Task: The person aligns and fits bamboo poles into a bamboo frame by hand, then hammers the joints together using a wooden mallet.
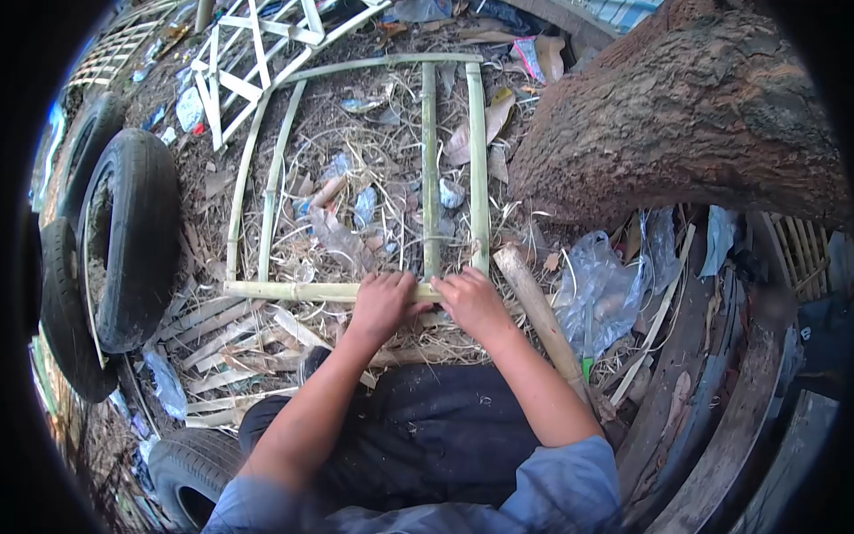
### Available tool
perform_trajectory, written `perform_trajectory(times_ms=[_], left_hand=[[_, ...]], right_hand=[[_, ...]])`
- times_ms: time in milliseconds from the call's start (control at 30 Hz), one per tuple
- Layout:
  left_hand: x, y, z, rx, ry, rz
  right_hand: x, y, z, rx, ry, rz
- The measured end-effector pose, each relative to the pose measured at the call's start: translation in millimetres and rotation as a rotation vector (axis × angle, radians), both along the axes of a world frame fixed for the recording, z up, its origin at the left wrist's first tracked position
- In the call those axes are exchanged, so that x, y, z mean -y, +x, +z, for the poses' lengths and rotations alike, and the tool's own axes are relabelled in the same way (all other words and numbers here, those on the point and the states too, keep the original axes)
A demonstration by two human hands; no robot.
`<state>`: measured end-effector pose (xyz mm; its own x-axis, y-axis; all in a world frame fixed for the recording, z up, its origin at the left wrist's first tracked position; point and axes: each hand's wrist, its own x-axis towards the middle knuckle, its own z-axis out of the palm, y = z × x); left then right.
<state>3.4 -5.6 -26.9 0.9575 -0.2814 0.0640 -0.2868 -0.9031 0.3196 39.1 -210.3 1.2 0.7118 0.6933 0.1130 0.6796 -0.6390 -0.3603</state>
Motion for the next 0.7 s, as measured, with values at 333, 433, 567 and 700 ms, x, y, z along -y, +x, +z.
perform_trajectory(times_ms=[333,433,567,700], left_hand=[[2.8,-1.6,2.1,-0.032,0.015,0.027],[3.7,-2.7,0.9,-0.015,0.017,0.037],[3.3,-3.2,3.3,-0.026,0.035,0.031],[5.0,-5.0,-2.7,-0.004,0.030,0.048]], right_hand=[[-0.3,0.7,2.8,-0.048,-0.009,-0.011],[1.2,2.3,0.4,-0.050,0.010,0.000],[2.6,2.3,-3.1,-0.078,0.039,-0.007],[2.9,2.5,-2.8,-0.086,0.045,-0.008]])
